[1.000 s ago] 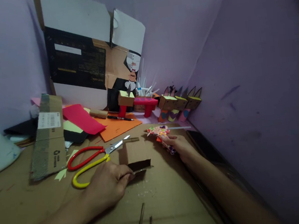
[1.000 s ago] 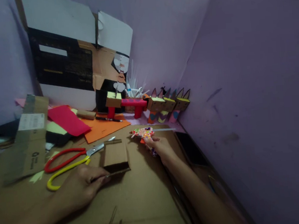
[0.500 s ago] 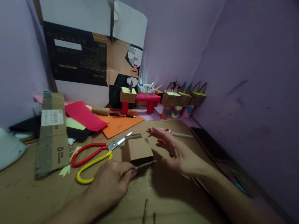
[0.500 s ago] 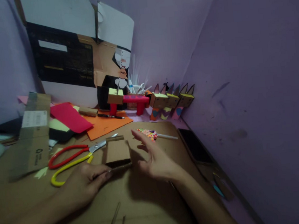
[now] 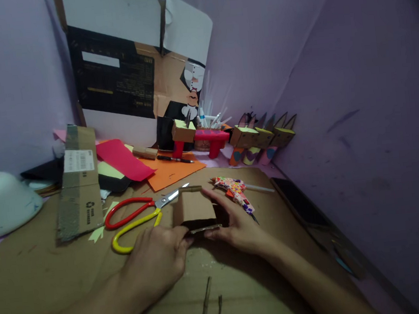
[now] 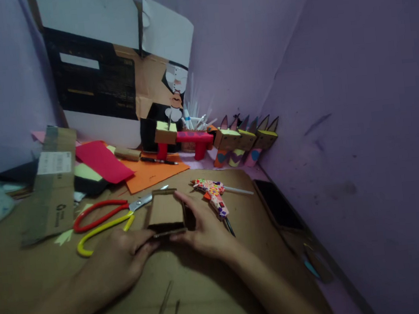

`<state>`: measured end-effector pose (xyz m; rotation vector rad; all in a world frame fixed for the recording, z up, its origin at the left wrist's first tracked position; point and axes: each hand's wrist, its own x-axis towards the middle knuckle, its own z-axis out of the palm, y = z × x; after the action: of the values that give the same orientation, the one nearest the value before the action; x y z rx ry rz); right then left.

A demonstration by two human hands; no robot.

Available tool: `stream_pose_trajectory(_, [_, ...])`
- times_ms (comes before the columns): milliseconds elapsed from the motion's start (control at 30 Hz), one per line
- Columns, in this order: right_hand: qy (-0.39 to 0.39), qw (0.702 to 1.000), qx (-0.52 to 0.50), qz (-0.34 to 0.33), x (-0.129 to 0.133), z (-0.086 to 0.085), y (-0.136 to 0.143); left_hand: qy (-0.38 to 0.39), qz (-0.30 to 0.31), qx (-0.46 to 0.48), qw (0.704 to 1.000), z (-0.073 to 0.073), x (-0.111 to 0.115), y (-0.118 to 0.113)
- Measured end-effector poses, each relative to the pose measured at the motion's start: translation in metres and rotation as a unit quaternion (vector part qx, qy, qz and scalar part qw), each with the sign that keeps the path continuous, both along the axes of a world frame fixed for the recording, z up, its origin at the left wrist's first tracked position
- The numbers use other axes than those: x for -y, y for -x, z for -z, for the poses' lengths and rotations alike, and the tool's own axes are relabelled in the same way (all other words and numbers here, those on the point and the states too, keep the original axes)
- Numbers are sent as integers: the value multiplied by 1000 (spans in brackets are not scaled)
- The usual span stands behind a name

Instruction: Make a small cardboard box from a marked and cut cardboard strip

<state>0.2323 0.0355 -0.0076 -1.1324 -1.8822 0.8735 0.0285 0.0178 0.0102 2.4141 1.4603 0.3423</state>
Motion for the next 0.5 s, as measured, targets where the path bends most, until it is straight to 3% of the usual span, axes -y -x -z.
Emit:
stream_pose_trajectory(133, [4, 1000, -4, 10, 0, 1, 0, -53, 2, -6, 999, -8, 9, 7])
stream_pose_trajectory(267, [-8, 1000, -5, 3, 0, 3, 0, -80, -26, 69, 994, -20, 6, 15])
stream_pose_trajectory(367, [-26, 1000, 5, -1, 1, 3, -1, -5, -42, 128, 991, -25, -8, 18])
stream_pose_trajectory(500, [-18, 1000, -8, -11, 1, 1, 1, 156, -6, 176, 972, -21, -28, 15])
